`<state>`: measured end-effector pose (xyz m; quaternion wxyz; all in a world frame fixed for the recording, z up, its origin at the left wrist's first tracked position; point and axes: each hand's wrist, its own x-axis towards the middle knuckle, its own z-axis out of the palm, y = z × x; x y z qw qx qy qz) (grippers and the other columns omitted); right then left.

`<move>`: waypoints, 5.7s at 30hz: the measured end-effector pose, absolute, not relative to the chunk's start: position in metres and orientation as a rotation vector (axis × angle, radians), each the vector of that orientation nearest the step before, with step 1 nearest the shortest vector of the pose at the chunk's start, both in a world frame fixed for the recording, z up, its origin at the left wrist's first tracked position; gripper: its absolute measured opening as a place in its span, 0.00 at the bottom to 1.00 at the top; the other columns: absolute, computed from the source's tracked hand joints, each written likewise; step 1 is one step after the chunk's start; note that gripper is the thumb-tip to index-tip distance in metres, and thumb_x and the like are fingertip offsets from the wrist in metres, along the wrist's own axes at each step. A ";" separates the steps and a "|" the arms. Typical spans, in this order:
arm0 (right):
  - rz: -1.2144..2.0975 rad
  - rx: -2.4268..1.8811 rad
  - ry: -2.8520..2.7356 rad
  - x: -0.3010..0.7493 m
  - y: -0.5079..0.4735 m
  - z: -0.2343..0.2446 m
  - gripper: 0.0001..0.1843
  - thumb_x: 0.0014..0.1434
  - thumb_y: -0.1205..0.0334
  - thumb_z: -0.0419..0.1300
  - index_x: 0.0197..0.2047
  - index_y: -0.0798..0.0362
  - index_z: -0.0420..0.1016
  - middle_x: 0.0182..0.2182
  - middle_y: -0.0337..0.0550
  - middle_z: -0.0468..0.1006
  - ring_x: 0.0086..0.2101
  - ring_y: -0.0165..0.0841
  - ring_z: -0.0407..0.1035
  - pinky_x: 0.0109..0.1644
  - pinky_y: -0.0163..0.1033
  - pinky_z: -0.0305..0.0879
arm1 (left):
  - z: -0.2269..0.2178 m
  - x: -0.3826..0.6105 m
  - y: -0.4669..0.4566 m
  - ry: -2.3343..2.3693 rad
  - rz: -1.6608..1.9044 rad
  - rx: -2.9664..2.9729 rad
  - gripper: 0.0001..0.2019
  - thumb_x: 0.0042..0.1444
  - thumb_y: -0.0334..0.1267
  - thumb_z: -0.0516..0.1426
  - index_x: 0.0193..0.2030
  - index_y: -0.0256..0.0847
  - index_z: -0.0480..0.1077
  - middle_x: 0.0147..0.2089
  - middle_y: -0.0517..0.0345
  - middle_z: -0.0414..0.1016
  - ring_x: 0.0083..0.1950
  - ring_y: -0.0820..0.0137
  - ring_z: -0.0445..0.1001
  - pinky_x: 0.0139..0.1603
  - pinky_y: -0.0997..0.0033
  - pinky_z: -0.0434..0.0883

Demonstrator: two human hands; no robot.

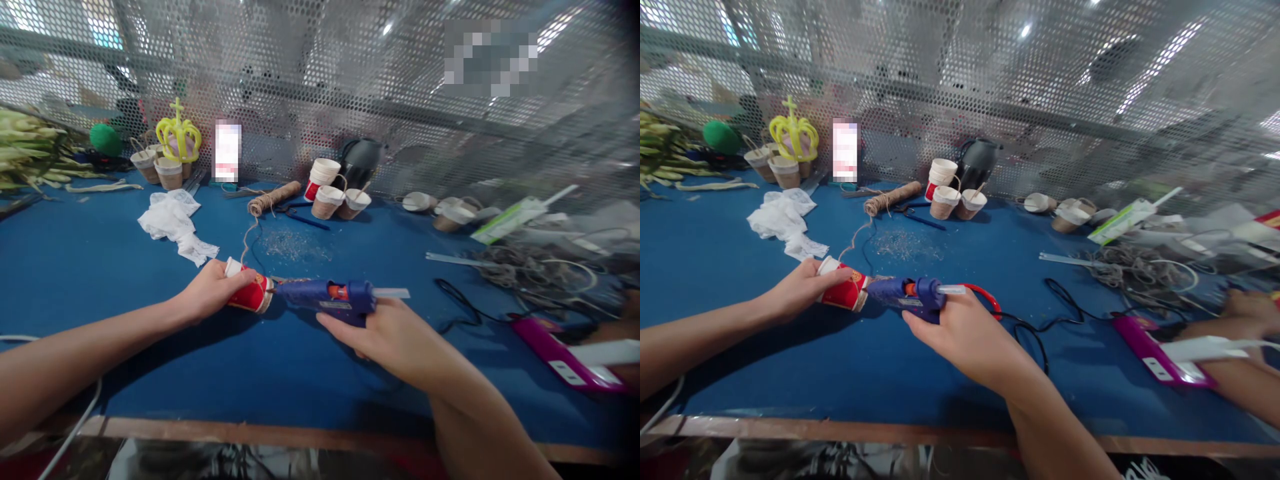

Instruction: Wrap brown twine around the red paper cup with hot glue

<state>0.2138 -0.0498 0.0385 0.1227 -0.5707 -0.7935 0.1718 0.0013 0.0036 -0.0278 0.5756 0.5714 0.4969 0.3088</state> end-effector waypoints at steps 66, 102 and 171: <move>0.476 -1.645 -2.303 0.214 -0.048 0.036 0.18 0.53 0.64 0.52 0.14 0.50 0.57 0.10 0.33 0.63 0.18 0.28 0.63 0.23 0.33 0.58 | -0.029 0.002 0.002 1.181 0.741 1.416 0.17 0.47 0.48 0.53 0.17 0.38 0.59 0.17 0.66 0.57 0.19 0.78 0.52 0.19 0.77 0.50; 0.430 -1.635 -2.354 0.214 -0.051 0.041 0.12 0.53 0.63 0.52 0.18 0.51 0.65 0.16 0.36 0.70 0.19 0.28 0.64 0.25 0.33 0.59 | -0.028 0.002 0.001 1.174 0.742 1.421 0.16 0.46 0.48 0.53 0.17 0.38 0.59 0.17 0.65 0.57 0.19 0.79 0.51 0.19 0.77 0.48; 0.489 -1.612 -2.288 0.215 -0.042 0.033 0.14 0.53 0.63 0.52 0.16 0.51 0.60 0.11 0.32 0.64 0.16 0.26 0.60 0.23 0.32 0.57 | -0.029 0.002 0.000 1.199 0.733 1.438 0.17 0.46 0.49 0.53 0.18 0.37 0.61 0.17 0.64 0.59 0.19 0.79 0.52 0.18 0.78 0.49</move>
